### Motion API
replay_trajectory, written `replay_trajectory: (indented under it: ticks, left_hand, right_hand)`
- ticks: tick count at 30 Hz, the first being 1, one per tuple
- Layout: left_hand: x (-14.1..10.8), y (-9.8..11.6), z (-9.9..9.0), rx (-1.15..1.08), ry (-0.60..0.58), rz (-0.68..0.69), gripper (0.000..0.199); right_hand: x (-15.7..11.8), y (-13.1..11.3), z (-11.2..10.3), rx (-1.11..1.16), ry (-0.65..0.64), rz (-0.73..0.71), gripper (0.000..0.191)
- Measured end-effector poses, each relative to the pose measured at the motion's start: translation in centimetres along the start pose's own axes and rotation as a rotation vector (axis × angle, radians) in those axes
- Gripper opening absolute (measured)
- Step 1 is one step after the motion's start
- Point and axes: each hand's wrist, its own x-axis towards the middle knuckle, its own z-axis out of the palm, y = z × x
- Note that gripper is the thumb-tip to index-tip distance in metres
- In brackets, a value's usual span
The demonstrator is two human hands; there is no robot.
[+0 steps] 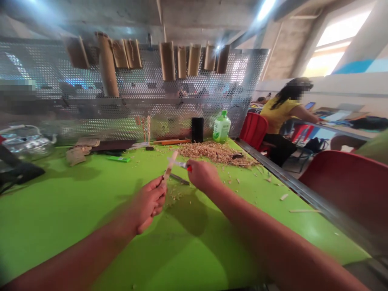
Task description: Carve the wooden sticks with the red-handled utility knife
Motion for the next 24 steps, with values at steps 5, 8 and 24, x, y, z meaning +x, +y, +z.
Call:
replay_trajectory:
  ticks: [5, 8, 24]
  left_hand:
    - [-0.1, -0.2, 0.1, 0.036, -0.01, 0.044, 0.013]
    - [-0.1, -0.1, 0.1, 0.063, -0.019, 0.043, 0.015]
    - [-0.6, -0.2, 0.0, -0.033, -0.038, -0.001, 0.017]
  right_hand:
    - [-1.4, -1.9, 0.6, -0.007, -0.111, -0.106, 0.023]
    - [-1.2, -1.9, 0.5, -0.054, -0.103, -0.112, 0.022]
    - [2.6, 5.5, -0.7, -0.041, 0.036, 0.292, 0.033]
